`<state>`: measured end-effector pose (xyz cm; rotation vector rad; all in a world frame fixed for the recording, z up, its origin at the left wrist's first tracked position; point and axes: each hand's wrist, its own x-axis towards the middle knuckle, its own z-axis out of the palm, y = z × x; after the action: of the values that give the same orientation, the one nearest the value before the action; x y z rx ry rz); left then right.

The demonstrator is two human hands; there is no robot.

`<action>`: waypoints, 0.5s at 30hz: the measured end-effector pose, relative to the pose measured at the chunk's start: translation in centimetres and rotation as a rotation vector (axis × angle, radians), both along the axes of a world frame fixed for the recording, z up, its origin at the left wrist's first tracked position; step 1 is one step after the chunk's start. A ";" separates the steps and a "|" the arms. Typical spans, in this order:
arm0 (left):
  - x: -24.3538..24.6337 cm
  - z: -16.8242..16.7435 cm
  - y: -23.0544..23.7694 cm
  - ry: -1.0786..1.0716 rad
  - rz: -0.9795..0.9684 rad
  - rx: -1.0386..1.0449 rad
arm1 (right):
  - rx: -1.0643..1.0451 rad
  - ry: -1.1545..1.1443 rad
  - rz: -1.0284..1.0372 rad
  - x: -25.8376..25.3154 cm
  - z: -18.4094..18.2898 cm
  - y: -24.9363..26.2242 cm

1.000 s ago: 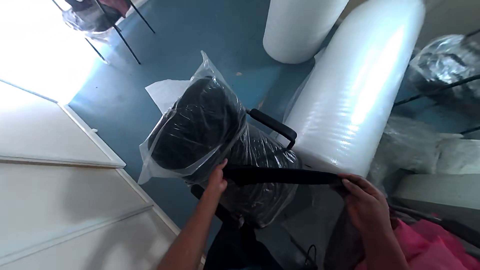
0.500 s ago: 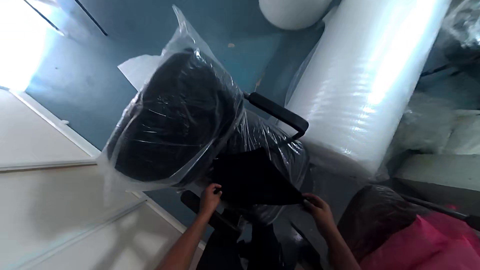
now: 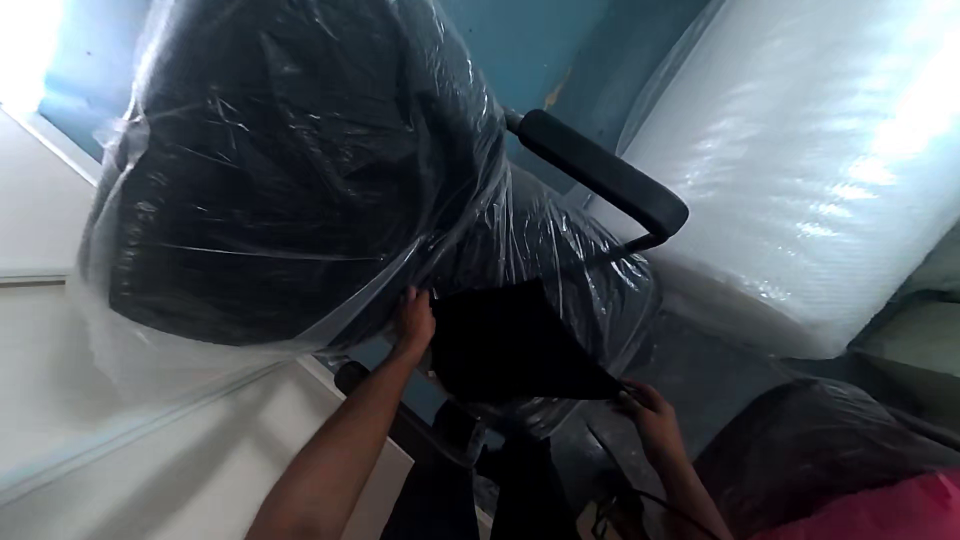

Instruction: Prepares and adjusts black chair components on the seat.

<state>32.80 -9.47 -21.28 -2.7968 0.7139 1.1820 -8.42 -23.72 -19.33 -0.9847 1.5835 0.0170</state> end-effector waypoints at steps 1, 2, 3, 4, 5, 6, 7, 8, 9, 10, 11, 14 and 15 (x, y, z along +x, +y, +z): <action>0.3 -0.3 0.0 -0.003 -0.016 0.009 | -0.003 -0.006 -0.001 -0.1 -0.1 -0.3; 0.5 -0.3 0.0 0.005 -0.015 0.012 | -0.009 -0.015 0.000 -0.2 -0.2 -0.6; 0.8 -0.1 0.1 0.027 0.001 0.008 | -0.015 -0.023 0.007 -0.3 -0.1 -0.9; 1.1 0.5 0.0 0.071 0.030 0.000 | -0.019 -0.028 0.018 -0.3 0.2 -1.4; 1.5 1.3 -0.1 0.130 0.064 -0.014 | -0.029 -0.036 0.029 -0.2 0.6 -1.9; 2.0 2.5 -0.2 0.197 0.107 -0.051 | -0.041 -0.049 0.043 -0.1 1.2 -2.6; 2.5 3.8 -0.4 0.261 0.166 -0.120 | -0.063 -0.065 0.058 0.1 1.8 -3.4; 2.9 5.1 -0.3 0.315 0.237 -0.213 | -0.093 -0.083 0.074 0.2 2.6 -4.1; 3.2 6.7 -0.4 0.361 0.321 -0.307 | -0.134 -0.108 0.086 0.4 3.5 -4.9; 3.4 8.5 -0.6 0.404 0.412 -0.391 | -0.183 -0.141 0.092 0.6 4.4 -5.7; 3.6 10.2 -0.7 0.437 0.515 -0.477 | -0.239 -0.180 0.093 0.8 5.3 -6.6; 4.5 14.0 -0.8 0.505 0.744 -0.779 | -0.386 -0.268 0.112 0.9 8.1 -9.1; 4.8 14.9 -0.5 0.529 0.761 -0.861 | -0.431 -0.275 0.130 0.8 9.0 -9.7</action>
<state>37.58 -9.96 -6.39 -3.6548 0.1079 2.2440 -7.62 -33.39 -10.35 -1.3604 1.2913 -0.3690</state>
